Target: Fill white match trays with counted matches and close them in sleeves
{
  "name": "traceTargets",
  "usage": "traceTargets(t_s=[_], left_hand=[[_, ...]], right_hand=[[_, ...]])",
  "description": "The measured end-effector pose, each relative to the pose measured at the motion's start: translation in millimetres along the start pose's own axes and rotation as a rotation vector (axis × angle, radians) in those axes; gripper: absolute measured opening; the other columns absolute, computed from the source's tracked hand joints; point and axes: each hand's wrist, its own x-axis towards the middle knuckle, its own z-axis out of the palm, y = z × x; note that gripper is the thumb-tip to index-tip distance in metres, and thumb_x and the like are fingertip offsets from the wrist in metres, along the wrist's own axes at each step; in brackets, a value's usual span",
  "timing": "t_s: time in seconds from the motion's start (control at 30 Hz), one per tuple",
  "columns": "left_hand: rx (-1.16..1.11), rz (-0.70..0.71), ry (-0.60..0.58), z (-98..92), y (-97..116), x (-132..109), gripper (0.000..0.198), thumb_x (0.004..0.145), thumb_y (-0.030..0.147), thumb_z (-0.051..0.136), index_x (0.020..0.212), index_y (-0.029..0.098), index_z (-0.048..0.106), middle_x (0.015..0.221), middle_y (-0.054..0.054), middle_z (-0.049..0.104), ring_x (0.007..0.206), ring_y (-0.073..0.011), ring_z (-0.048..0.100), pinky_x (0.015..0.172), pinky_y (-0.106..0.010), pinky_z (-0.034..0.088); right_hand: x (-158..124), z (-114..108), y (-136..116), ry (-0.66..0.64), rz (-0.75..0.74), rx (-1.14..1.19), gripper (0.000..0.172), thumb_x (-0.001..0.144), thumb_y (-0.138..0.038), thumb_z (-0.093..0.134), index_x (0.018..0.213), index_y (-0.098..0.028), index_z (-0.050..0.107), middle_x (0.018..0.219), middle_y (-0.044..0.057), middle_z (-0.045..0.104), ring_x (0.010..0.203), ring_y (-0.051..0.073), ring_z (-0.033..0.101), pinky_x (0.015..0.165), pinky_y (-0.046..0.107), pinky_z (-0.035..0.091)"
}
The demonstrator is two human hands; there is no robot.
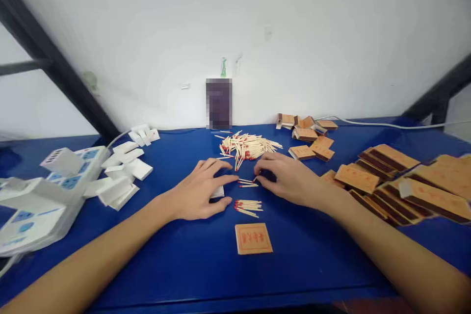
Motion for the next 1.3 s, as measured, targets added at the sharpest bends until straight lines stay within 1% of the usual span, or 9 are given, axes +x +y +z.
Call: traceTargets(t_s=[0.17, 0.27, 0.37, 0.47, 0.57, 0.67, 0.9, 1.03, 1.3], left_hand=[[-0.006, 0.003, -0.001, 0.8, 2, -1, 0.045, 0.090, 0.035, 0.057, 0.134, 0.025, 0.057, 0.136, -0.011, 0.049, 0.125, -0.0302, 0.043, 0.104, -0.050, 0.036], [-0.011, 0.012, -0.005, 0.1, 2, 0, 0.044, 0.091, 0.034, 0.056, 0.133, 0.025, 0.057, 0.137, -0.011, 0.049, 0.126, -0.0302, 0.043, 0.104, -0.049, 0.036], [-0.021, 0.005, -0.005, -0.2, 2, 0, 0.045, 0.091, 0.035, 0.055, 0.135, 0.025, 0.054, 0.138, -0.011, 0.048, 0.126, -0.0302, 0.043, 0.104, -0.050, 0.037], [-0.043, -0.019, 0.020, 0.8, 1, -1, 0.051, 0.093, 0.038, 0.053, 0.141, 0.024, 0.046, 0.139, -0.012, 0.047, 0.126, -0.0303, 0.043, 0.105, -0.051, 0.036], [-0.052, -0.039, 0.041, 2.3, -1, -1, 0.054, 0.094, 0.039, 0.052, 0.144, 0.023, 0.042, 0.139, -0.012, 0.047, 0.126, -0.0301, 0.044, 0.105, -0.051, 0.036], [-0.047, -0.033, 0.049, 3.5, -2, -2, 0.051, 0.094, 0.040, 0.052, 0.141, 0.023, 0.045, 0.139, -0.011, 0.048, 0.126, -0.0299, 0.043, 0.104, -0.050, 0.037], [-0.024, -0.027, 0.080, 4.2, -2, 0, 0.037, 0.091, 0.039, 0.054, 0.124, 0.022, 0.055, 0.132, -0.011, 0.053, 0.117, -0.0297, 0.047, 0.097, -0.047, 0.039], [-0.037, -0.024, 0.095, 4.9, -3, 0, 0.030, 0.090, 0.038, 0.056, 0.115, 0.022, 0.057, 0.130, -0.010, 0.054, 0.116, -0.0289, 0.048, 0.094, -0.046, 0.039], [-0.028, -0.028, 0.077, 4.3, -2, -1, 0.031, 0.090, 0.038, 0.056, 0.118, 0.023, 0.059, 0.130, -0.010, 0.052, 0.117, -0.0292, 0.047, 0.097, -0.047, 0.038]], right_hand=[[-1, 0, 9, 0.020, -0.001, -0.120, 0.013, 0.095, -0.019, 0.048, 0.087, -0.020, 0.059, 0.095, 0.006, 0.060, 0.088, 0.020, 0.059, 0.075, 0.031, 0.043], [3, 5, 2, 0.041, 0.010, -0.118, 0.015, 0.096, -0.019, 0.046, 0.089, -0.019, 0.060, 0.096, 0.007, 0.060, 0.086, 0.019, 0.059, 0.073, 0.030, 0.043], [9, 9, -10, 0.060, -0.055, -0.038, 0.016, 0.097, -0.019, 0.046, 0.091, -0.019, 0.062, 0.096, 0.006, 0.063, 0.089, 0.019, 0.060, 0.077, 0.030, 0.045], [14, 11, -15, 0.107, -0.065, -0.007, 0.022, 0.098, -0.020, 0.044, 0.105, -0.021, 0.065, 0.102, 0.006, 0.065, 0.096, 0.020, 0.061, 0.081, 0.031, 0.046], [17, 10, -13, 0.085, -0.010, -0.072, 0.030, 0.099, -0.019, 0.042, 0.117, -0.022, 0.065, 0.105, 0.008, 0.066, 0.094, 0.021, 0.063, 0.076, 0.032, 0.045], [17, 10, -10, 0.029, -0.003, -0.129, 0.032, 0.098, -0.017, 0.043, 0.118, -0.023, 0.068, 0.104, 0.008, 0.065, 0.092, 0.022, 0.063, 0.073, 0.031, 0.045], [18, 14, -10, 0.051, -0.017, -0.195, 0.040, 0.094, -0.012, 0.045, 0.128, -0.025, 0.062, 0.107, 0.008, 0.064, 0.088, 0.020, 0.062, 0.069, 0.029, 0.042], [16, 15, -11, 0.055, -0.032, -0.199, 0.034, 0.094, -0.013, 0.046, 0.120, -0.024, 0.066, 0.106, 0.008, 0.064, 0.090, 0.020, 0.062, 0.072, 0.030, 0.043], [10, 12, -11, 0.076, -0.034, -0.180, 0.029, 0.095, -0.017, 0.050, 0.115, -0.022, 0.069, 0.104, 0.007, 0.064, 0.093, 0.021, 0.062, 0.078, 0.032, 0.045]])
